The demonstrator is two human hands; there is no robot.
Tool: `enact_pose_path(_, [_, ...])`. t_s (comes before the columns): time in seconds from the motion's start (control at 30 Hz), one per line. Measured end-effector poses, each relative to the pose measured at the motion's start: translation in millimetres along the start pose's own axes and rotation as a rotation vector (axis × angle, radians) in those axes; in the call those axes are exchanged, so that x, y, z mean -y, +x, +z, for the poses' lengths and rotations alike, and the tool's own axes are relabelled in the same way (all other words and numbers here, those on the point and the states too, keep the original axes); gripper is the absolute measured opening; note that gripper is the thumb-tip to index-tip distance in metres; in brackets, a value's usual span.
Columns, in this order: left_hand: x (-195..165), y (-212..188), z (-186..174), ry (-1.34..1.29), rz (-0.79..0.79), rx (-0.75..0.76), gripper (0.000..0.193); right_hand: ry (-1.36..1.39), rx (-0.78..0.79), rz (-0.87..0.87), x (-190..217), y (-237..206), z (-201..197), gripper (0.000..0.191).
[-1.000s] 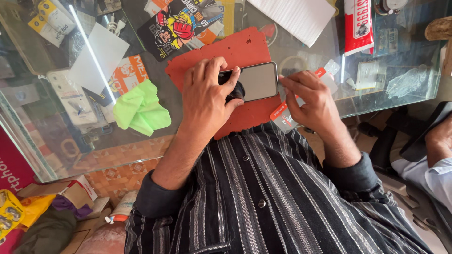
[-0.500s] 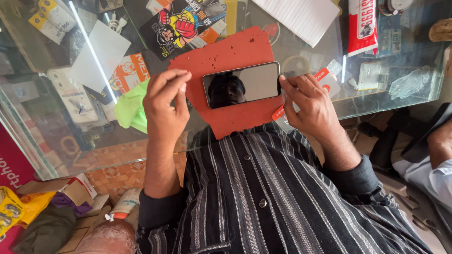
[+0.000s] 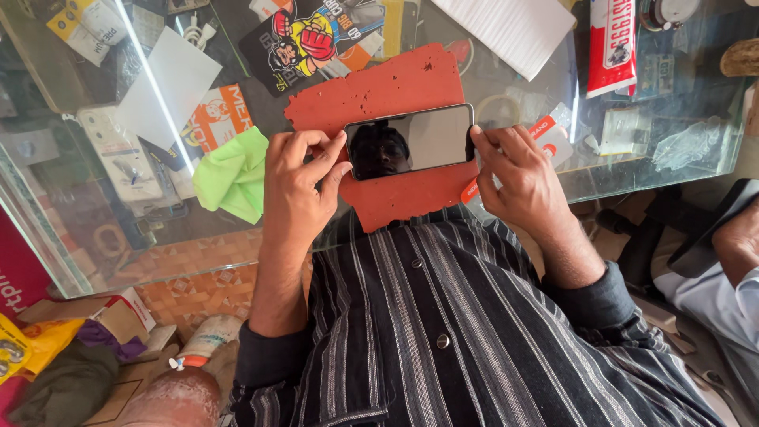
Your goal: The person applies glue from a tube onto the back of a disassembled smartphone resting on a red mat, then presses the phone parts together and wipes the device with a green cloth. They handle a small tool, pick up the phone, and press and test the screen with their fingers.
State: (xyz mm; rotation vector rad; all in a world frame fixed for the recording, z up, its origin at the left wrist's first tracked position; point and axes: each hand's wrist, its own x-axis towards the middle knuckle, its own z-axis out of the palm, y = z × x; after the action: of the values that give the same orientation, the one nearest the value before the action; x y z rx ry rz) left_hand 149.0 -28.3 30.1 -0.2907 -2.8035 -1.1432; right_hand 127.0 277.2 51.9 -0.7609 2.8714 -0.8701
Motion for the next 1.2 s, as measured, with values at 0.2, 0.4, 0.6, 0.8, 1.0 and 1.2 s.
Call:
enact_pose_path(0.2, [-0.3, 0.9, 1.0, 0.014, -0.028, -0.002, 0.042, 0.064, -0.030, 0.028, -2.5, -2.7, 3.7, 0.047])
enact_pose_path(0.4, [-6.6, 9.6, 4.0, 0.002, 0.190, 0.077, 0.062, 0.140, -0.046, 0.045, -5.1, -3.4, 6.0, 0.047])
enact_pose_path(0.6, [-15.4, 19.1, 14.8, 0.063, 0.225, 0.170, 0.075, 0.118, -0.032, 0.029, -8.1, -2.5, 8.3, 0.049])
enact_pose_path(0.8, [-19.9, 21.0, 18.9, 0.121, 0.209, 0.174, 0.067, 0.165, -0.042, 0.017, -11.3, 1.2, 9.8, 0.049])
enact_pose_path(1.0, [-26.2, 10.3, 22.7, 0.151, 0.149, 0.132, 0.069, 0.149, -0.008, 0.027, -11.4, 10.9, 9.5, 0.052])
enact_pose_path(1.2, [-24.3, 4.5, 24.0, 0.147, 0.140, 0.118, 0.071, -0.020, -0.092, -0.005, 4.4, 7.3, 5.7, 0.041])
